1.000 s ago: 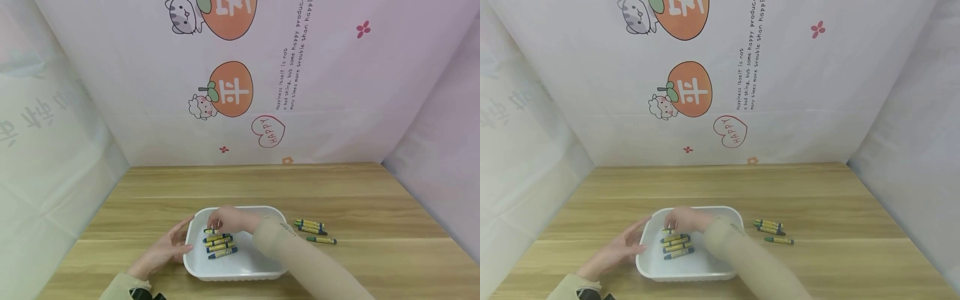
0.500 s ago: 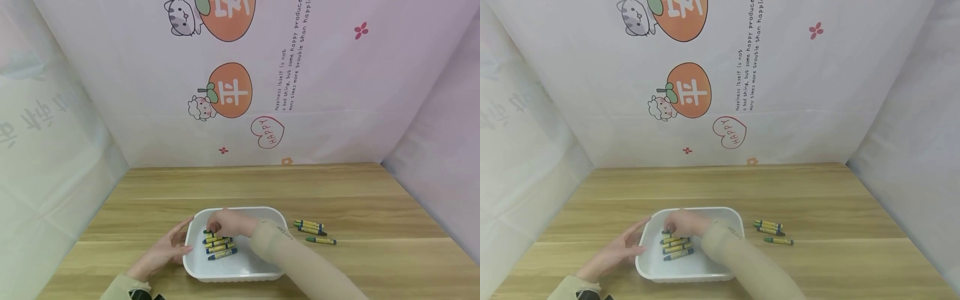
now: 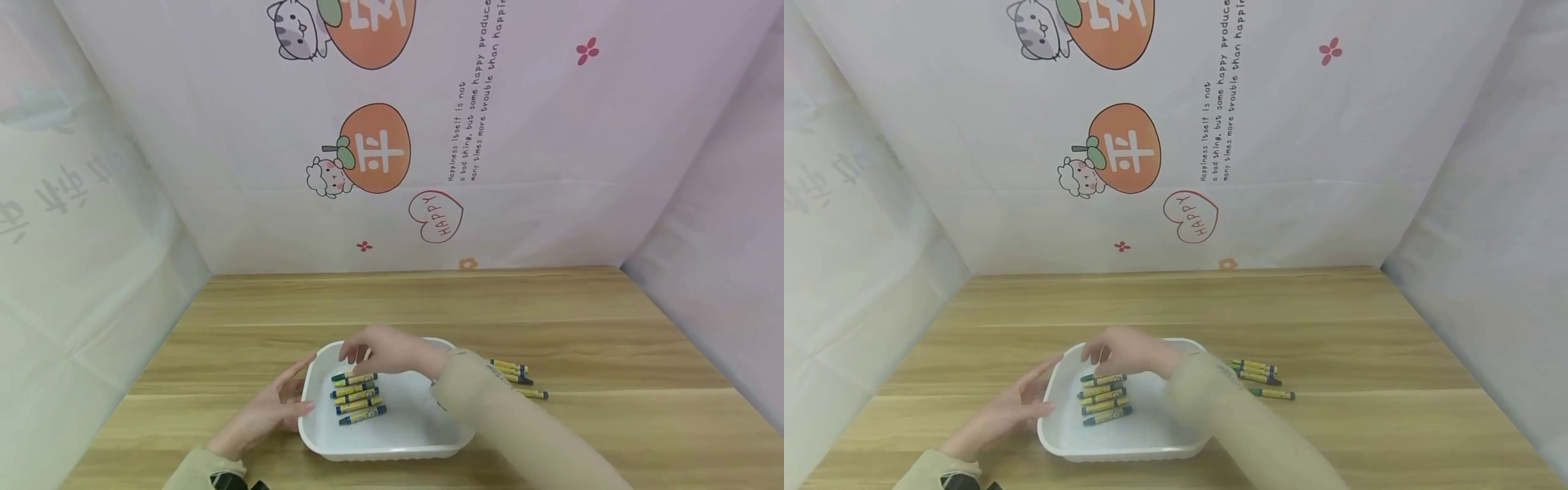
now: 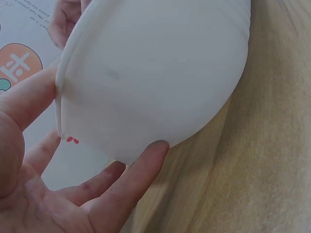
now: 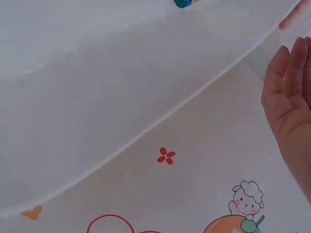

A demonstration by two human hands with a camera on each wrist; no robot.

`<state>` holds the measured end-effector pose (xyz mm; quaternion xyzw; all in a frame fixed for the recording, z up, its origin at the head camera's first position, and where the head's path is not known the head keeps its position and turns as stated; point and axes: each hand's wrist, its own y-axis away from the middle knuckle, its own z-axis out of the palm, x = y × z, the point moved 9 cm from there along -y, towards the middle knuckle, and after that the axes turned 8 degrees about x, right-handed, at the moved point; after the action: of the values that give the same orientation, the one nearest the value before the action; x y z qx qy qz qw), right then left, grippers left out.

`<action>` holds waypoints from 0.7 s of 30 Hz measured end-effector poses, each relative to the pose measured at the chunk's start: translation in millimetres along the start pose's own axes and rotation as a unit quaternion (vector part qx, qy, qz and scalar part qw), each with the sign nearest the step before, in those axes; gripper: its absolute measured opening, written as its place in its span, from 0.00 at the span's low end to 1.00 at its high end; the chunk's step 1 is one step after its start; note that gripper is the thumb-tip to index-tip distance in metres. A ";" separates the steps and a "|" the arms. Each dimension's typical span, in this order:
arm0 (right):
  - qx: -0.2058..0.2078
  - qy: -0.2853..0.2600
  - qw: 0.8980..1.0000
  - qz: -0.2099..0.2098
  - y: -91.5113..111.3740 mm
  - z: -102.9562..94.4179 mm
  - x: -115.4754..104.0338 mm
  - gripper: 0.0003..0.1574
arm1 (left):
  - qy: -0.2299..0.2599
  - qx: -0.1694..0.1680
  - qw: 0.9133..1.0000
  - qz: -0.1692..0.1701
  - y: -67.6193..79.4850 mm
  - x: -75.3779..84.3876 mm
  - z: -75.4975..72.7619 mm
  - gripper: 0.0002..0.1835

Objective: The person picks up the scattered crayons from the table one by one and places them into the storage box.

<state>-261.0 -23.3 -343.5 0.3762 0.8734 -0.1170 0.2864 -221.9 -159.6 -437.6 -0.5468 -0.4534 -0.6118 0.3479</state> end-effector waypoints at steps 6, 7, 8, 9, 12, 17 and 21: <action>0.021 -0.031 0.998 -0.043 20.9 -25.9 -9.7 0.14 | 0.000 0.002 1.000 0.001 -0.3 -0.7 -0.6 0.48; 0.025 -0.033 0.998 -0.049 25.2 -29.7 -9.3 0.14 | -0.001 0.004 1.000 0.001 -0.5 -1.0 -1.1 0.48; 0.029 -0.034 0.997 -0.057 29.4 -33.3 -8.1 0.14 | -0.003 0.006 1.000 0.000 -0.8 -1.2 -1.6 0.48; 0.033 -0.036 0.997 -0.060 33.8 -36.4 -5.9 0.14 | -0.004 0.008 1.000 -0.001 -1.0 -1.3 -2.0 0.48; 0.039 -0.042 0.996 -0.062 47.2 -42.9 2.5 0.13 | -0.008 0.014 1.000 0.000 -1.8 -0.7 -3.5 0.48; 0.038 -0.060 0.996 -0.045 68.3 -44.3 23.3 0.13 | -0.007 0.012 1.000 -0.001 -2.1 -0.1 -4.1 0.48; 0.051 -0.077 0.995 -0.038 83.6 -44.4 40.3 0.13 | -0.012 0.010 1.000 0.002 -2.2 -1.1 -4.4 0.48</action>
<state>-241.1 76.8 -330.3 0.3468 0.8554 -0.2002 0.3285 -225.3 -163.0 -439.1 -0.5516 -0.4626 -0.6000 0.3489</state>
